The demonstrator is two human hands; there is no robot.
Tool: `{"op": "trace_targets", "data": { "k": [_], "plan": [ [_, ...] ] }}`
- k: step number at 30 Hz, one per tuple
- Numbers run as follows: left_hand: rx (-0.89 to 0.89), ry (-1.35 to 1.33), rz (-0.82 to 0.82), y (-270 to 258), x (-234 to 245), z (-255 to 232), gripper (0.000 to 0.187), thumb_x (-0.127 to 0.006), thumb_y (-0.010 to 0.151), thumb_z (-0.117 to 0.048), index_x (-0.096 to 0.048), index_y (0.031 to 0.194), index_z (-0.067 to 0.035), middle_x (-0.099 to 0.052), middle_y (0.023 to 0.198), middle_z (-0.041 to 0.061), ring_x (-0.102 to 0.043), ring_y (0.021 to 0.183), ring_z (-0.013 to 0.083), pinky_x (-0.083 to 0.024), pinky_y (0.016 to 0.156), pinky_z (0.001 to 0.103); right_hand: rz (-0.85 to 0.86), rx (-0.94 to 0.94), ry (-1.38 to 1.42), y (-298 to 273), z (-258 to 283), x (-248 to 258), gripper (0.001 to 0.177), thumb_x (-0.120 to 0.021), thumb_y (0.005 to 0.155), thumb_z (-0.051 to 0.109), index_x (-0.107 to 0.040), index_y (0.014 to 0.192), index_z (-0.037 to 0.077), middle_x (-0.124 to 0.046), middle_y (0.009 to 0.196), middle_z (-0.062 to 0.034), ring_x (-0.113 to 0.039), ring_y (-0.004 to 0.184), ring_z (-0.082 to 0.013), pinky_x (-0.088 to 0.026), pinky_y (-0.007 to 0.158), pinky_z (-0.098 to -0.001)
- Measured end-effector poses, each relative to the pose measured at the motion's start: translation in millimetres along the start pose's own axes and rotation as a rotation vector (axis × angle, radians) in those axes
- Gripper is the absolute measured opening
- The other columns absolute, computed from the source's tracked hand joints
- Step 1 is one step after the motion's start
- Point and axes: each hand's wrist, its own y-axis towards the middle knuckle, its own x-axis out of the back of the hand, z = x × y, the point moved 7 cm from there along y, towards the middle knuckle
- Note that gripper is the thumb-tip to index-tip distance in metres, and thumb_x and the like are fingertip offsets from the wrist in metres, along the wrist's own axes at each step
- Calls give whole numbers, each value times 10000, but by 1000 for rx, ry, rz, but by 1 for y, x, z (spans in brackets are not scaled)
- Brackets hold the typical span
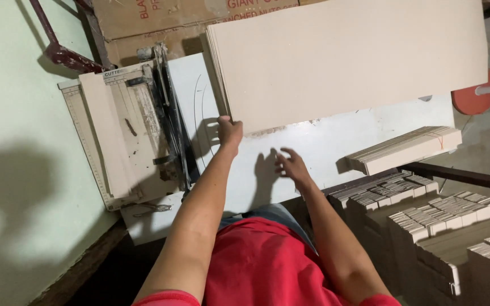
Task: The person uses a manual paper cutter to slice a large sheet of cardboard. They align the cardboard against the machine's guide, pull down the cutting lever to slice the material, and then remove the cut piece to repeat the process.
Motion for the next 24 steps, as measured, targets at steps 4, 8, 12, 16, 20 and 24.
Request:
{"op": "trace_targets", "data": {
  "k": [4, 8, 12, 16, 20, 24],
  "plan": [
    [118, -194, 109, 9, -4, 9, 453, -553, 970, -252, -489, 1367, -43, -551, 1304, 201, -616, 1179, 345, -639, 807, 386, -54, -39, 347, 24, 29, -3, 651, -594, 1049, 375, -360, 1554, 39, -637, 1275, -276, -669, 1154, -431, -534, 1002, -592],
    [153, -333, 198, -17, 8, -15, 438, -535, 1012, -270, -533, 1381, -34, -560, 1287, 176, -622, 1048, 254, -674, 722, 323, -71, -99, 752, 56, 35, -8, 502, -514, 1069, 347, -428, 1481, 74, -645, 1211, -96, -695, 1034, -263, -601, 944, -422],
    [180, -446, 241, -27, 9, -18, 382, -498, 1031, -281, -558, 1344, -71, -543, 1116, 97, -612, 961, 197, -652, 708, 274, -94, -134, 865, 59, 31, -2, 445, -537, 1066, 288, -451, 1448, 78, -641, 1165, -81, -708, 1035, -255, -614, 939, -401],
    [234, -667, 316, -18, -4, 0, 282, -542, 1038, -302, -597, 1288, -183, -563, 978, 60, -644, 812, 200, -642, 632, 323, -67, -97, 889, 65, 30, 4, 149, -529, 1068, 242, -461, 1190, 191, -644, 1017, -8, -717, 971, -188, -608, 890, -361],
    [254, -748, 366, -31, -2, -3, 278, -571, 1031, -332, -586, 1291, -234, -573, 980, 29, -625, 756, 194, -572, 606, 269, -41, -62, 887, 55, 41, 10, 122, -532, 1063, 221, -481, 952, 214, -679, 964, 10, -725, 936, -167, -595, 853, -327],
    [298, -768, 310, -11, -18, 21, 486, -573, 1037, -273, -435, 1499, -213, -590, 1010, 63, -580, 631, 177, -537, 521, 276, -32, -58, 889, 50, 43, 15, 148, -535, 1060, 214, -478, 924, 219, -704, 949, 7, -737, 914, -162, -602, 837, -320]
  ]
}}
